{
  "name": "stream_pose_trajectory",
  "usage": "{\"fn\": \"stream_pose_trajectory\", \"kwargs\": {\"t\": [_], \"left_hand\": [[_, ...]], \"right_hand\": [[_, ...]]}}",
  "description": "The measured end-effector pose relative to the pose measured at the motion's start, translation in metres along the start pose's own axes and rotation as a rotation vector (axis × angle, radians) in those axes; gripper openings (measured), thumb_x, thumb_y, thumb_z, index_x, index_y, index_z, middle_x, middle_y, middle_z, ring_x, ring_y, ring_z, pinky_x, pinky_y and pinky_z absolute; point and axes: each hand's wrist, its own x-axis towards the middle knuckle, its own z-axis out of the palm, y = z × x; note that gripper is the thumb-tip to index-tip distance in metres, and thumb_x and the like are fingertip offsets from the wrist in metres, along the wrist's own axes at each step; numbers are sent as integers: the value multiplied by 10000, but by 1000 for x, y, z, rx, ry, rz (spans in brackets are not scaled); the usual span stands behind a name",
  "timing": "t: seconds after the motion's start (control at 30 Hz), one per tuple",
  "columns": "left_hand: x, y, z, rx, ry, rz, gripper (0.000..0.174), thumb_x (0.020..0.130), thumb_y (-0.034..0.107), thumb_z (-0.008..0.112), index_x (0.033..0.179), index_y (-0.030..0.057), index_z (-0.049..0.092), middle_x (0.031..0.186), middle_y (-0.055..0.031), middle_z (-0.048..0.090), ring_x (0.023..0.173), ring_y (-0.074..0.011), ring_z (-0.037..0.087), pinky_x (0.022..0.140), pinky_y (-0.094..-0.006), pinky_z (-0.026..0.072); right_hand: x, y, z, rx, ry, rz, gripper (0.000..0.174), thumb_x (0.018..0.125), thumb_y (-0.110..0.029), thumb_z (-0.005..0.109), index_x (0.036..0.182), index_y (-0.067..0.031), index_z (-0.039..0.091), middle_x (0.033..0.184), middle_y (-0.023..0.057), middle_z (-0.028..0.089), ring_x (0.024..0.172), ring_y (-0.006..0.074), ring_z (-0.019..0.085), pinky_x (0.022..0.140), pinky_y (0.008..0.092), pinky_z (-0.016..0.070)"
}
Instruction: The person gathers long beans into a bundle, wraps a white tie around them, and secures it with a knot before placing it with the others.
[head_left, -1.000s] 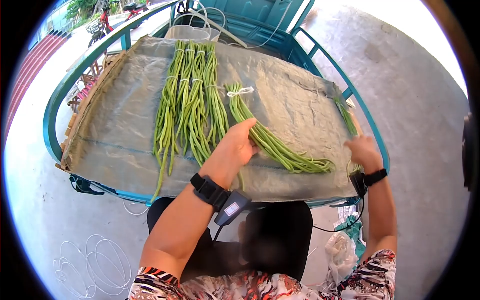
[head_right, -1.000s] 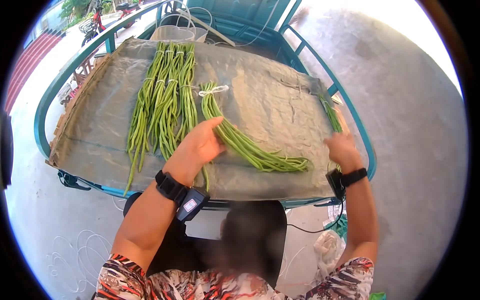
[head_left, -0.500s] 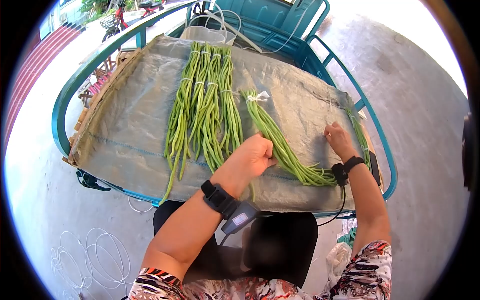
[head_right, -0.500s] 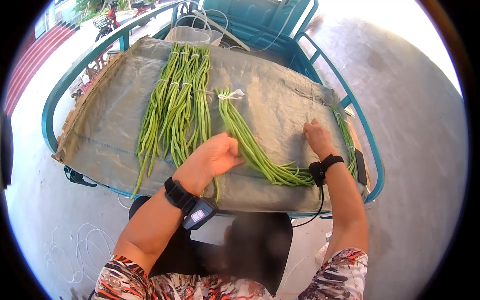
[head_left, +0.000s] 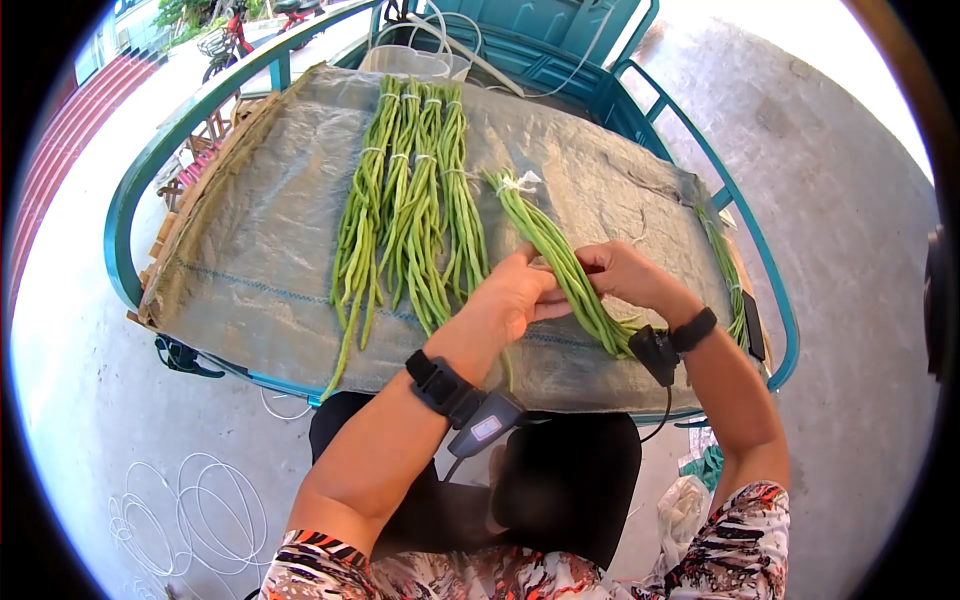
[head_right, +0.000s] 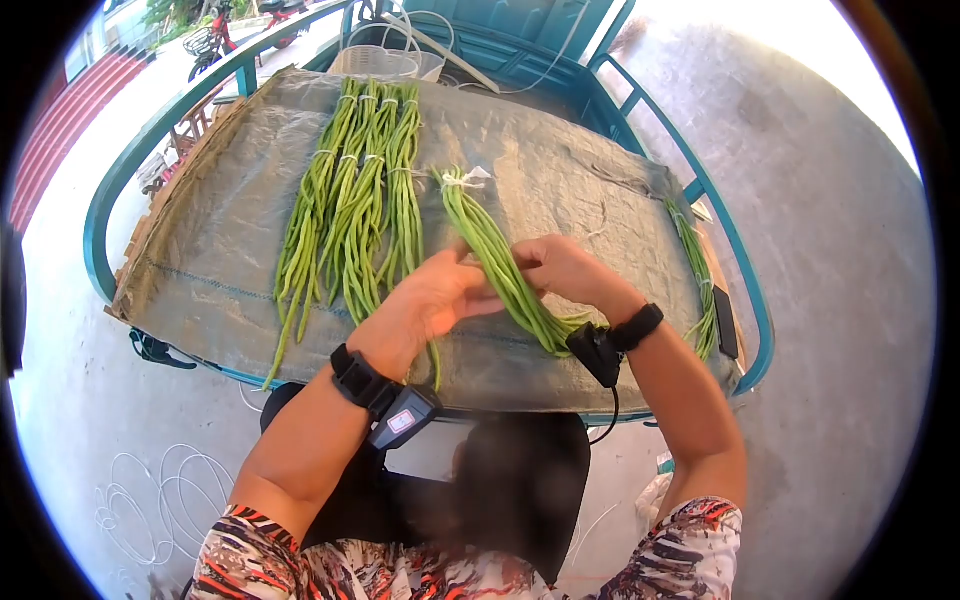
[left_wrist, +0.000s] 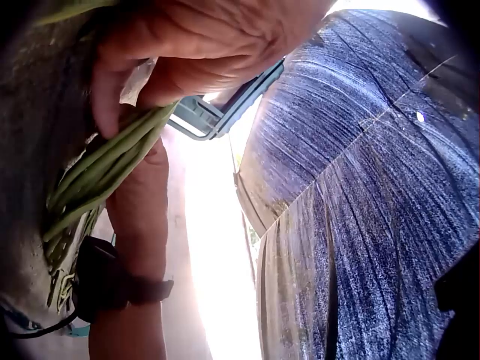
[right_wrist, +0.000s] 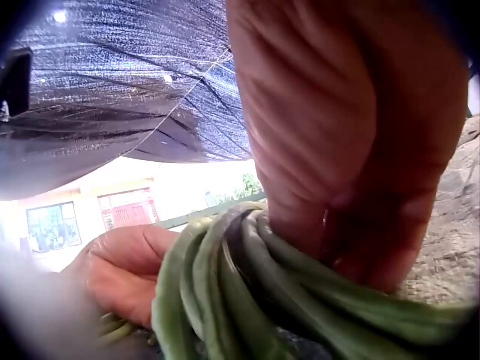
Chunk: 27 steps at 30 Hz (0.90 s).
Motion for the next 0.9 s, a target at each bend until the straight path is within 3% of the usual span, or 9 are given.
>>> {"fn": "stream_pose_trajectory", "kwargs": {"t": [0.2,0.5,0.67,0.8,0.9], "left_hand": [[14,-12,-5,401,42,100,295,853,47,605,1124,-36,523,1073,-140,614,933,-239,657,728,-338,582],[7,-11,-1,581,100,213,268,837,-2,586,1091,-62,523,1029,-158,624,839,-243,673,631,-315,585],[0,-4,8,686,168,172,254,816,-36,573,1061,-67,511,928,-172,637,722,-235,677,530,-308,563],[-7,-3,10,806,233,151,133,788,-31,550,909,-63,506,796,-222,638,633,-300,657,521,-383,525],[-7,-11,1,1082,294,337,187,759,-10,549,927,-51,479,792,-254,624,727,-387,638,646,-432,517]], "right_hand": [[1,-5,1,102,-58,0,171,858,-100,632,1005,-13,621,864,-15,629,781,54,564,691,224,471],[4,12,3,247,-94,6,182,873,-54,613,1052,-36,582,931,-32,613,828,40,556,746,184,446],[0,7,5,243,-89,6,179,870,-70,618,1043,-38,586,897,-32,614,819,39,555,731,195,453],[-10,-3,3,-54,-78,73,184,818,-79,620,996,-34,600,839,-1,619,785,58,562,675,226,458],[-17,12,-1,-324,21,15,173,782,-92,613,945,-32,608,796,30,616,733,93,577,630,248,460]]}}
